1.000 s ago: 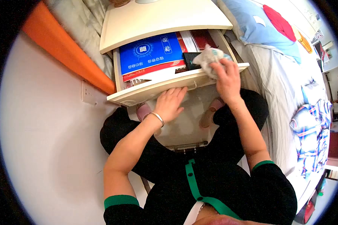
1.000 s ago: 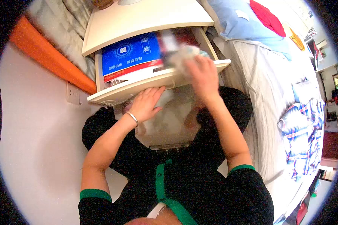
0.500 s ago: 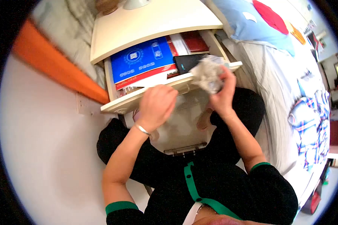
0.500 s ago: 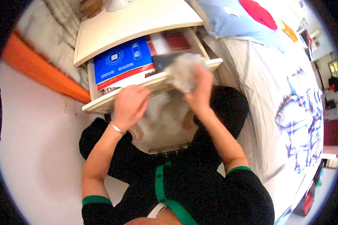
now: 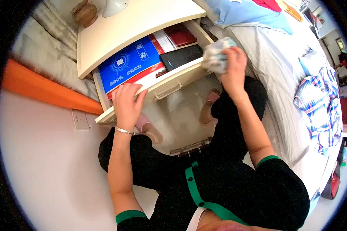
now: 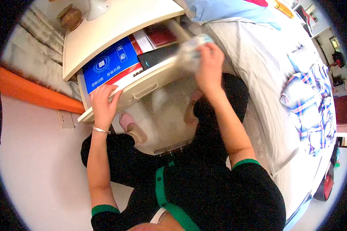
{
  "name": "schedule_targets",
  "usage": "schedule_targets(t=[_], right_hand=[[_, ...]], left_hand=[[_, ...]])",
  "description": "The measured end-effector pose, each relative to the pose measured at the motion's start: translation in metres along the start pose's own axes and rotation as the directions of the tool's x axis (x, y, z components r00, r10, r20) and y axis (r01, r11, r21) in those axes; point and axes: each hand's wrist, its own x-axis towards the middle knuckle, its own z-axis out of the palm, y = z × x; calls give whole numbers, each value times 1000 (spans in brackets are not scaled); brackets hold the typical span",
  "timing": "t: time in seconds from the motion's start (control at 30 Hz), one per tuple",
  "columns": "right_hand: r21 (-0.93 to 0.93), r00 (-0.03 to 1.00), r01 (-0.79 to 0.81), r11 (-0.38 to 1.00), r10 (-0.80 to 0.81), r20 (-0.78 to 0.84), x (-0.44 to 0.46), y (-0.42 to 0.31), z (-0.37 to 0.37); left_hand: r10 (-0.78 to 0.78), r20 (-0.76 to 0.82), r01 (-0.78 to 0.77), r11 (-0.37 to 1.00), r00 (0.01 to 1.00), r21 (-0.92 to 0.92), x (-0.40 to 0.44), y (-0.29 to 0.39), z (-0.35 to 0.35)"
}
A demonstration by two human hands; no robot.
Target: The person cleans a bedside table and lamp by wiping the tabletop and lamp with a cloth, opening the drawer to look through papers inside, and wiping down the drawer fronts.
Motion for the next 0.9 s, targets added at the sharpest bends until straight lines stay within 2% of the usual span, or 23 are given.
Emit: schedule_targets(t=[0.03, 0.1, 0.17, 0.27, 0.3, 0.33, 0.37, 0.43, 0.53, 0.6, 0.63, 0.7, 0.77, 0.83, 0.9], right_hand=[[59, 993, -105, 993, 107, -42, 5, 4, -3], [157, 986, -131, 979, 145, -83, 2, 7, 3], [212, 983, -89, 973, 119, -137, -12, -8, 20], [258, 989, -102, 961, 127, -81, -50, -38, 43], [328, 986, -165, 930, 165, 28, -62, -54, 43], [372, 978, -171, 913, 110, 179, -69, -63, 42], [375, 973, -104, 921, 17, 230, -73, -76, 36], [574, 907, 51, 817, -279, 317, -72, -76, 34], [474, 920, 218, 853, -342, 191, -56, -57, 15], [389, 973, 162, 907, -211, 88, -40, -38, -7], [284, 986, 152, 947, -163, 15, -33, -24, -17], [164, 985, 77, 983, -49, -165, -20, -8, -30], [76, 982, -26, 997, 40, -183, -16, -1, -32], [-2, 996, -66, 998, 66, 63, -23, 6, -21], [84, 984, -138, 987, 126, 125, -27, 1, -7]], left_hand=[[-3, 0, 3, 1000, 1000, -16, 1, 0, 0], [-5, -3, 5, 1000, 1000, -18, 1, 0, 2], [-25, 5, 25, 1000, 1000, -16, 2, 1, 3], [-42, 30, 43, 999, 999, -20, 2, 3, 2], [-28, 32, 28, 999, 999, -25, 2, 3, 2], [-31, 30, 32, 999, 999, -20, 2, 3, 2], [-34, 29, 34, 999, 999, -16, 3, 3, 2], [-36, 59, 38, 999, 998, -32, 3, 5, 0], [-53, 45, 54, 998, 998, -28, 2, 4, -1], [-54, 33, 54, 998, 998, -23, 2, 6, -2], [-54, 24, 54, 998, 998, -16, 2, 7, -2], [-52, 17, 53, 999, 998, -15, 2, 8, -2], [-49, 10, 49, 999, 999, -8, 1, 7, -2], [-52, 25, 53, 998, 998, -33, 2, 7, -2], [-53, 28, 54, 998, 998, -31, 4, 7, -2]])
